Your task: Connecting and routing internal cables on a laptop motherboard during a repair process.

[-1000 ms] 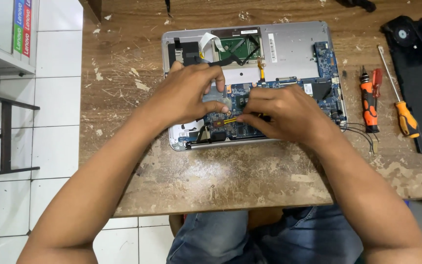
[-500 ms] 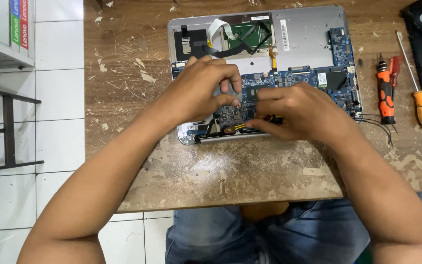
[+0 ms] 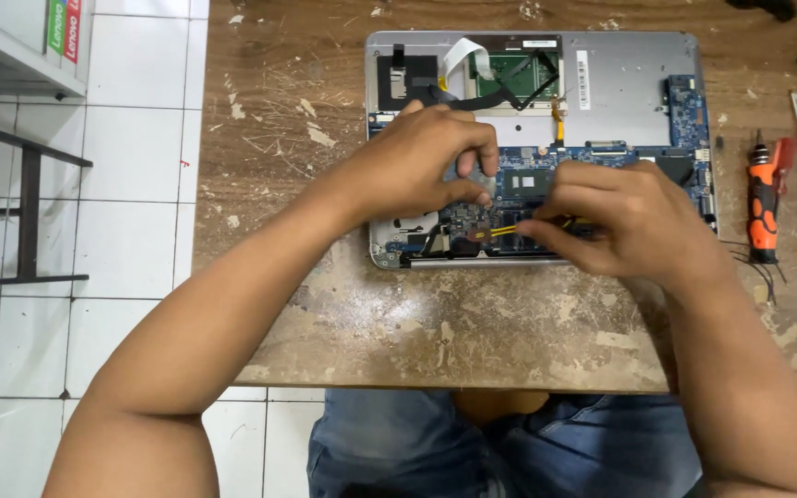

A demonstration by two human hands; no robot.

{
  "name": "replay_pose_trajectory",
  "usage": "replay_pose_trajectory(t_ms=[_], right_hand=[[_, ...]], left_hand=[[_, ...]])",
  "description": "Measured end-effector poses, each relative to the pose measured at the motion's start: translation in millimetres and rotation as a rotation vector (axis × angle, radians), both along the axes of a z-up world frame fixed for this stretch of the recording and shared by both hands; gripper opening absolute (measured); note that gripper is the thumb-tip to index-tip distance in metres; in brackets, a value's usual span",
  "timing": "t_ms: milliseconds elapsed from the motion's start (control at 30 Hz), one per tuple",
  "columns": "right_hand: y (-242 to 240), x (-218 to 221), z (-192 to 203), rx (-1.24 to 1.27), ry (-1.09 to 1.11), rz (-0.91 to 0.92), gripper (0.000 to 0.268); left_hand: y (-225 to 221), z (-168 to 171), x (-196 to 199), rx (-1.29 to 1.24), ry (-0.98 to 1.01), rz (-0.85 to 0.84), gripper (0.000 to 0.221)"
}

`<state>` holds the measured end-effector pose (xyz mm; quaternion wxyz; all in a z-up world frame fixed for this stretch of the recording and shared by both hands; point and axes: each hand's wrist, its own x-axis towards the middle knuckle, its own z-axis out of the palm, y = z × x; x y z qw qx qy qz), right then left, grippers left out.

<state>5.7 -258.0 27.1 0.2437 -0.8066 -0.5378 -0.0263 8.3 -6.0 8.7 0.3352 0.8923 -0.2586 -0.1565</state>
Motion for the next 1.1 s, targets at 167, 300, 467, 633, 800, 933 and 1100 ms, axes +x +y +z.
replay_pose_trajectory(t_ms=[167, 300, 467, 633, 800, 933, 1100], right_hand=[[4.9, -2.2, -10.4, 0.097, 0.054, 0.080, 0.006], [24.3, -16.9, -9.7, 0.131, 0.107, 0.108, 0.011], [43.5, -29.6, -17.8, 0.076, 0.028, 0.111, 0.011], [43.6, -36.8, -13.7, 0.016, -0.118, 0.086, 0.008], [48.7, -38.6, -14.3, 0.056, -0.194, 0.041, 0.007], [46.6, -32.0, -11.3, 0.101, -0.128, 0.006, 0.011], [43.4, -30.0, -21.2, 0.067, -0.075, -0.015, 0.010]], left_hand=[[2.3, -3.4, -1.5, -0.028, -0.056, -0.015, 0.019], [1.5, -4.8, 0.5, -0.024, -0.084, -0.034, 0.019], [0.8, -2.5, 1.2, 0.002, -0.041, -0.023, 0.017], [0.6, -5.5, 3.4, 0.004, -0.048, -0.032, 0.018], [1.8, -1.5, 3.6, -0.017, -0.038, -0.038, 0.015], [6.7, -5.7, 4.8, -0.097, -0.178, -0.105, 0.018], [5.6, -6.2, 5.0, -0.099, -0.179, -0.071, 0.016]])
